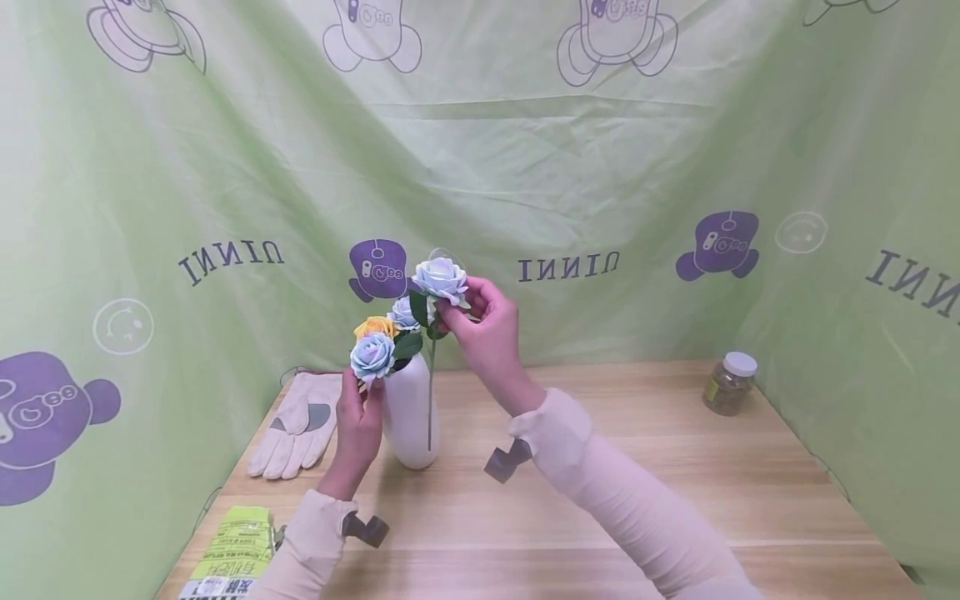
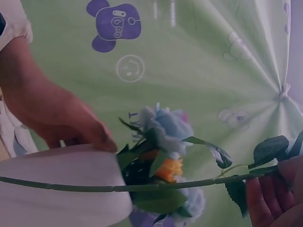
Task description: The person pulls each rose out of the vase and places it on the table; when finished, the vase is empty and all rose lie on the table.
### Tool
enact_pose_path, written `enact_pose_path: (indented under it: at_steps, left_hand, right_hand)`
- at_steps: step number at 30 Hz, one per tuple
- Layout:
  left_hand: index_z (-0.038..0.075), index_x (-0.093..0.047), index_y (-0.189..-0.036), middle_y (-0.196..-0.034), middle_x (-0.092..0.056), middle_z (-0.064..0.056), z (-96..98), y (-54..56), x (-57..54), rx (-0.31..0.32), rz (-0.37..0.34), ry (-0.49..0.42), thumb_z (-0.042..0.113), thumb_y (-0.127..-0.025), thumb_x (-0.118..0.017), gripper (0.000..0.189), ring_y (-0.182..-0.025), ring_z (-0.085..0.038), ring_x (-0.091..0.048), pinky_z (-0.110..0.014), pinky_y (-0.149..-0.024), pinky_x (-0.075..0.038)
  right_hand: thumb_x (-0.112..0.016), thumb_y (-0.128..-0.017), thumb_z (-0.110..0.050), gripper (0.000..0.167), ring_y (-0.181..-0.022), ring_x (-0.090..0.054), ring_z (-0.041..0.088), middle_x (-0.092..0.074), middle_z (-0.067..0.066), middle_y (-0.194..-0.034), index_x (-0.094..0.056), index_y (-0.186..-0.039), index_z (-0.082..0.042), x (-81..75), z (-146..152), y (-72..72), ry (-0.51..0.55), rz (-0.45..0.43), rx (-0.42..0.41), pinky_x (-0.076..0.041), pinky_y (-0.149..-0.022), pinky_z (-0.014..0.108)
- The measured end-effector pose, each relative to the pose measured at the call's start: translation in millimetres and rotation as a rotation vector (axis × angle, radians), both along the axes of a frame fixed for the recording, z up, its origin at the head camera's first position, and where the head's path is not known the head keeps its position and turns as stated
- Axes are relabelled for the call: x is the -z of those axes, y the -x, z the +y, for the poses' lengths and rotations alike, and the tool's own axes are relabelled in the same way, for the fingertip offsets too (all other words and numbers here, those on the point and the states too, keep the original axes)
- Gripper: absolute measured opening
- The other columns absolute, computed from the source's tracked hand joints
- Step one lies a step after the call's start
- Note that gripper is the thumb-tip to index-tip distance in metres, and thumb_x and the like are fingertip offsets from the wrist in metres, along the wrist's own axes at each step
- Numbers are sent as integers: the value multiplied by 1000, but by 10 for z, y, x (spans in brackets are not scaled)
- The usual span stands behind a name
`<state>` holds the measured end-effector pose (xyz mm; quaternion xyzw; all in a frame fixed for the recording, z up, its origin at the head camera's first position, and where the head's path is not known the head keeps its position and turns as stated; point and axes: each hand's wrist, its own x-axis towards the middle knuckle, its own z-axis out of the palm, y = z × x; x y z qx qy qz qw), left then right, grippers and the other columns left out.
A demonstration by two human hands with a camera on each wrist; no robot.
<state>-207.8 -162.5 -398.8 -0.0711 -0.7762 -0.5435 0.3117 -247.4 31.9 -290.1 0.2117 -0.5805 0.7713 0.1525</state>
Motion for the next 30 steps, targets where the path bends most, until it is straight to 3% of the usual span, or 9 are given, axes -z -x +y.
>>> enact_pose_path:
  at_steps: [4, 6, 11, 13, 21, 27, 30]
  left_hand:
    - [-6, -38, -144, -139, -51, -29, -5, 11, 10, 5, -2, -3, 11, -103, -50, 47, -131, -41, -49, -59, -108, -43]
    - [-7, -39, -143, -137, -52, -29, -2, 16, 14, 0, 8, -4, 11, -102, -51, 46, -130, -41, -50, -59, -107, -44]
    - [-9, -40, -142, -135, -53, -31, 11, 17, 0, -11, 35, 0, 8, -102, -51, 45, -129, -42, -51, -59, -106, -43]
    - [-9, -40, -141, -135, -52, -31, 14, 16, -13, -12, 42, 3, 8, -102, -50, 44, -129, -43, -50, -60, -107, -42]
    - [-10, -41, -140, -133, -53, -33, 17, 14, -30, -14, 47, -3, 8, -102, -51, 43, -128, -45, -50, -61, -107, -42]
    - [-9, -41, -141, -136, -52, -32, 9, 20, -13, -5, 34, -7, 9, -102, -50, 43, -130, -44, -49, -62, -109, -42]
    - [-9, -41, -141, -136, -51, -32, 10, 21, -8, 3, 32, -8, 9, -102, -49, 43, -130, -44, -49, -63, -108, -41]
  right_hand:
    - [-68, -87, 7, 33, -74, -72, 12, -69, 28, -110, -60, -119, 8, 123, 16, 51, -23, -62, 4, -62, -68, 28]
    - [-69, -88, 5, 33, -75, -72, 12, -68, 30, -113, -61, -120, 7, 189, 26, 78, -36, -97, 6, -63, -72, 35]
    - [-70, -87, 4, 33, -74, -72, 12, -72, 22, -107, -61, -119, 7, 371, 37, 146, -49, -181, 2, -63, -72, 35]
    - [-70, -87, 4, 33, -73, -72, 11, -73, 19, -105, -61, -119, 7, 438, 34, 170, -52, -206, 3, -62, -68, 29]
    - [-70, -89, 2, 31, -70, -71, 11, -73, 22, -106, -60, -118, 7, 661, 73, 297, -84, -292, 11, -63, -70, 32]
    - [-68, -90, 2, 33, -69, -70, 11, -70, 30, -114, -60, -121, 8, 845, 106, 399, -116, -370, 26, -62, -68, 27]
    - [-68, -90, 3, 33, -69, -70, 11, -68, 32, -116, -60, -122, 8, 920, 123, 428, -128, -400, 36, -63, -71, 31]
